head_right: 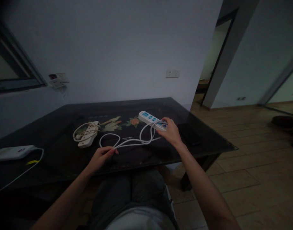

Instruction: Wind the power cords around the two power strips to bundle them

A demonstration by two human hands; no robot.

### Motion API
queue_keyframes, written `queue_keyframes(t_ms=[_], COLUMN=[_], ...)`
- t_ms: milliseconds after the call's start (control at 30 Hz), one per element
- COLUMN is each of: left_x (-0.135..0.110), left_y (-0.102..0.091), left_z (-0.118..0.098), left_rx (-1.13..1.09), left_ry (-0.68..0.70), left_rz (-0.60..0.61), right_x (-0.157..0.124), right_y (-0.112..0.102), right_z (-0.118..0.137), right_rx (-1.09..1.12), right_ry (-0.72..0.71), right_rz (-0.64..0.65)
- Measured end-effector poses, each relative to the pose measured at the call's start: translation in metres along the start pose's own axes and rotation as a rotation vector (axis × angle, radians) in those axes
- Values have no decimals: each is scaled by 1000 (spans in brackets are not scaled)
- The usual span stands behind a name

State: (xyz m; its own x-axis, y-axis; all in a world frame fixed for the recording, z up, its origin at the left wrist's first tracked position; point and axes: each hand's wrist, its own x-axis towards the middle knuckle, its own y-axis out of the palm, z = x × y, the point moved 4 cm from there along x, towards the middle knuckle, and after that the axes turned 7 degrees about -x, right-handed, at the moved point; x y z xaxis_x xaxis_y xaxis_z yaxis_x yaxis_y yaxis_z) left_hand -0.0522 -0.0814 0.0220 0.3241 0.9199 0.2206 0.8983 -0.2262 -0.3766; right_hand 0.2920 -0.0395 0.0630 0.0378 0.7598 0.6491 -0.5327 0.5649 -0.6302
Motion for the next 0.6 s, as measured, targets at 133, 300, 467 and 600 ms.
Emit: queue_keyframes(t_ms=[133, 300, 467, 600], left_x=[0, -3, -6, 0], left_y=[3, 16, 26, 13], left_z=[8, 7, -4, -27], left_rx=[-18, 4, 36, 32], left_ry=[-36, -45, 16, 236], left_rz=[75, 242, 295, 55], right_x=[-2, -6, -7, -5], right_y=[-4, -12, -12, -7], right_z=[5, 19, 37, 55], right_rx=[6, -22, -3, -36], right_ry=[-13, -62, -167, -392], right_rz=[-8, -6, 34, 108])
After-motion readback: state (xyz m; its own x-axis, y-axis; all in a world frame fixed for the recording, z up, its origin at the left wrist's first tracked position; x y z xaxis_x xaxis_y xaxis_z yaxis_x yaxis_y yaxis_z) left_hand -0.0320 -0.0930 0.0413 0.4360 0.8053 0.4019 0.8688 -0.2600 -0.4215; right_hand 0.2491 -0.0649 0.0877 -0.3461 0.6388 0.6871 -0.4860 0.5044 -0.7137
